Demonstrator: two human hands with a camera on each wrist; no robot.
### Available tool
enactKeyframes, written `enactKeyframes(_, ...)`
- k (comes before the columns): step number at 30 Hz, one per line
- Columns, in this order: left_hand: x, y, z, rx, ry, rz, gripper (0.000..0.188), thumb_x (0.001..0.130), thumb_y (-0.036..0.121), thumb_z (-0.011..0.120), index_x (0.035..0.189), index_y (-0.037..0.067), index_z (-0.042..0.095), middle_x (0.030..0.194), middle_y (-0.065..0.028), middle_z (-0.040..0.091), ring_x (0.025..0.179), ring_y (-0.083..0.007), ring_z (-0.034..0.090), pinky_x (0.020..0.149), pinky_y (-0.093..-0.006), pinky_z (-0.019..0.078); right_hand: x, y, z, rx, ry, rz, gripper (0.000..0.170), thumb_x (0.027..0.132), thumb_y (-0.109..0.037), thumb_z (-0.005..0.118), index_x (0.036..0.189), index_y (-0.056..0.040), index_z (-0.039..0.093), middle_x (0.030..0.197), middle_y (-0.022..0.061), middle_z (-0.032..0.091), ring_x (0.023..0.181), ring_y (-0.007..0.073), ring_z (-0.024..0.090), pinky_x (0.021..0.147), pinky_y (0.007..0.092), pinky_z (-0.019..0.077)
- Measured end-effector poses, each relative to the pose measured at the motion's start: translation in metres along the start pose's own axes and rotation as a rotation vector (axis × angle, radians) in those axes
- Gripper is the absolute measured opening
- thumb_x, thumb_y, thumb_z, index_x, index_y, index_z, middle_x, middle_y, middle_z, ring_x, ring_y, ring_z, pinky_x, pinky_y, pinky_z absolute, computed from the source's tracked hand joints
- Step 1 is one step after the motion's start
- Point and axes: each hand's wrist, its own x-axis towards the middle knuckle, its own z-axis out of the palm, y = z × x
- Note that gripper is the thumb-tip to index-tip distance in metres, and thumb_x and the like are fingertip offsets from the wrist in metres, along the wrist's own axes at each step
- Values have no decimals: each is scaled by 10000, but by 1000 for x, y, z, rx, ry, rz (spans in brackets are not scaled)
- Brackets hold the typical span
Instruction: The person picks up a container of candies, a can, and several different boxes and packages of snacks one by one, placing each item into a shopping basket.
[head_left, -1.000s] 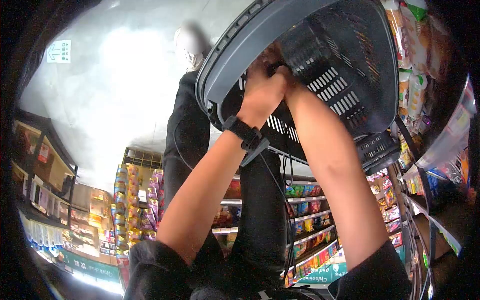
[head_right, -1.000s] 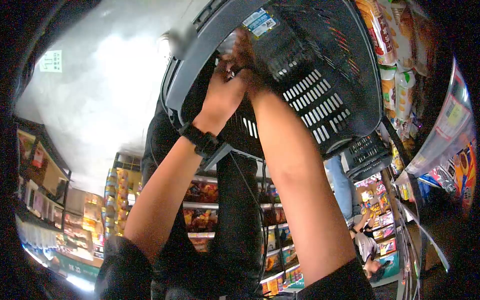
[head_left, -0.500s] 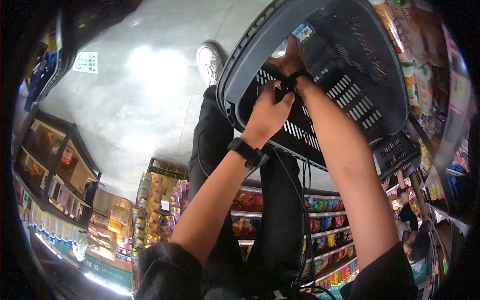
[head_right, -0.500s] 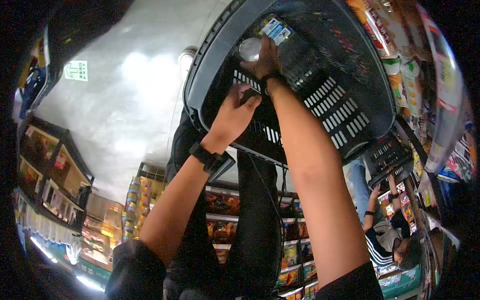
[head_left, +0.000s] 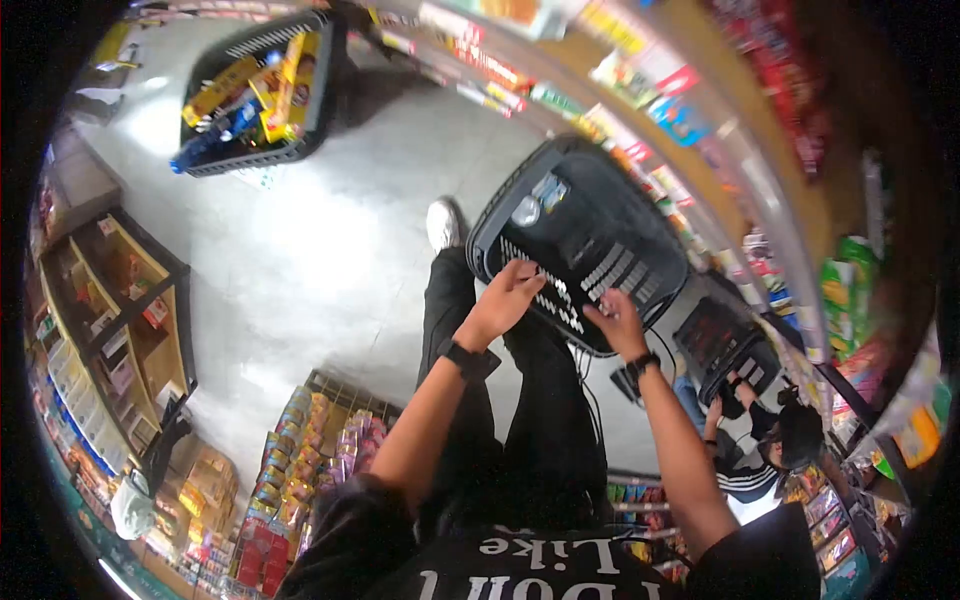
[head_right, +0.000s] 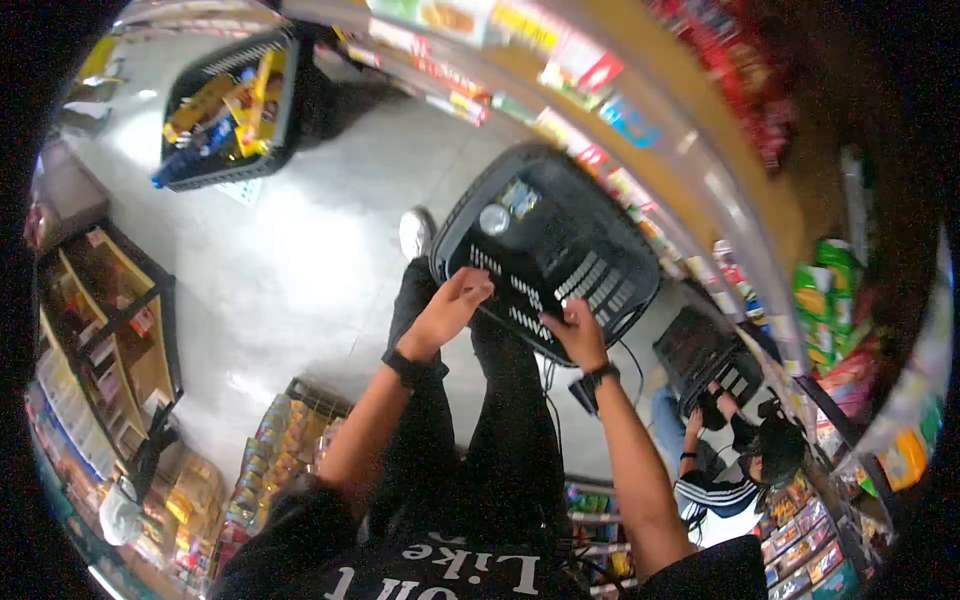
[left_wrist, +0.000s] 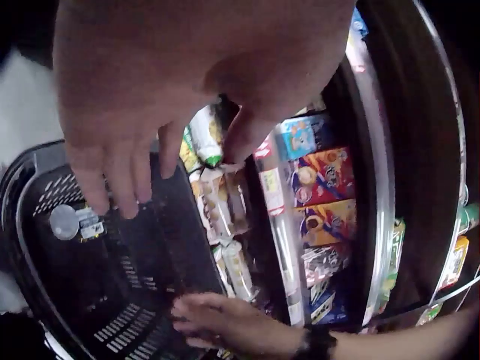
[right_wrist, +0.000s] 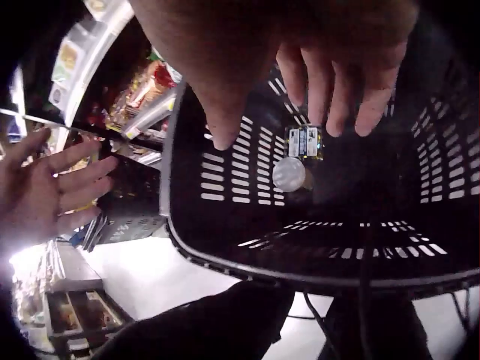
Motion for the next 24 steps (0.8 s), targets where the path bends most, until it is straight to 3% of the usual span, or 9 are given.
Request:
enactKeyframes(2,-14,18,1,8,45,44,416,992,277,602,1281,-17,545,1136,-77,642,1008,-150,574,864,-273,458,-58,-62,-37,53,86,-45,626,790,-329,853,1231,-4,548,1102,130,652,1021,220,624,866,355,511)
enactKeyframes(4,-30,37,4,-121,7,204,412,993,280,598,1275,-18,555,1125,-64,643,1023,-144,573,888,-288,457,-107,-103,-74,40,148,-151,623,796,-317,846,1244,-5,546,1139,141,650,1048,239,626,903,371,504)
enactKeyframes(7,-68,93,16,-216,-72,157,357,1003,250,575,1249,-9,573,1136,-74,653,1097,-159,586,910,-288,456,-177,-164,-136,-4,273,-211,585,811,-298,830,1250,-24,556,1159,149,663,1055,262,640,935,388,495)
enactKeyframes(12,-105,144,39,-176,-128,188,353,1005,278,555,1244,18,566,1145,-98,680,1084,-197,645,892,-303,468,-271,-242,-266,189,765,-456,473,850,-203,790,1236,-21,585,1204,110,658,1072,200,638,929,353,507)
enactKeyframes(14,-120,160,48,-111,-124,177,371,1002,298,552,1249,21,562,1158,-110,684,1065,-211,661,891,-319,475,-293,-261,-317,497,868,-617,472,863,-166,774,1266,-29,569,1240,90,618,1096,186,611,922,335,498)
enactKeyframes(18,-143,177,58,-8,-191,223,438,1019,363,500,1308,36,527,1257,-140,655,1107,-238,653,931,-348,486,-304,-302,-401,319,1476,-707,618,819,-188,820,1325,-25,504,1280,95,553,1163,228,530,971,376,434)
enactKeyframes(20,-152,184,64,-17,-238,264,432,1022,358,494,1307,35,527,1261,-142,652,1115,-246,652,941,-353,482,-291,-301,-438,192,1645,-768,614,792,-252,838,1284,-22,551,1257,122,589,1160,288,524,998,425,395)
enactKeyframes(22,-165,191,73,7,-229,292,440,1023,363,490,1307,28,523,1254,-146,651,1132,-259,644,953,-366,478,-284,-301,-465,103,1661,-769,588,769,-312,847,1219,-22,605,1212,147,626,1142,345,518,1017,463,361)
enactKeyframes(24,-170,189,76,0,-244,324,447,1023,368,489,1308,26,520,1251,-147,650,1141,-264,639,954,-372,481,-281,-302,-483,51,1529,-719,543,749,-369,847,1129,-26,666,1146,170,664,1108,398,511,1027,489,331)
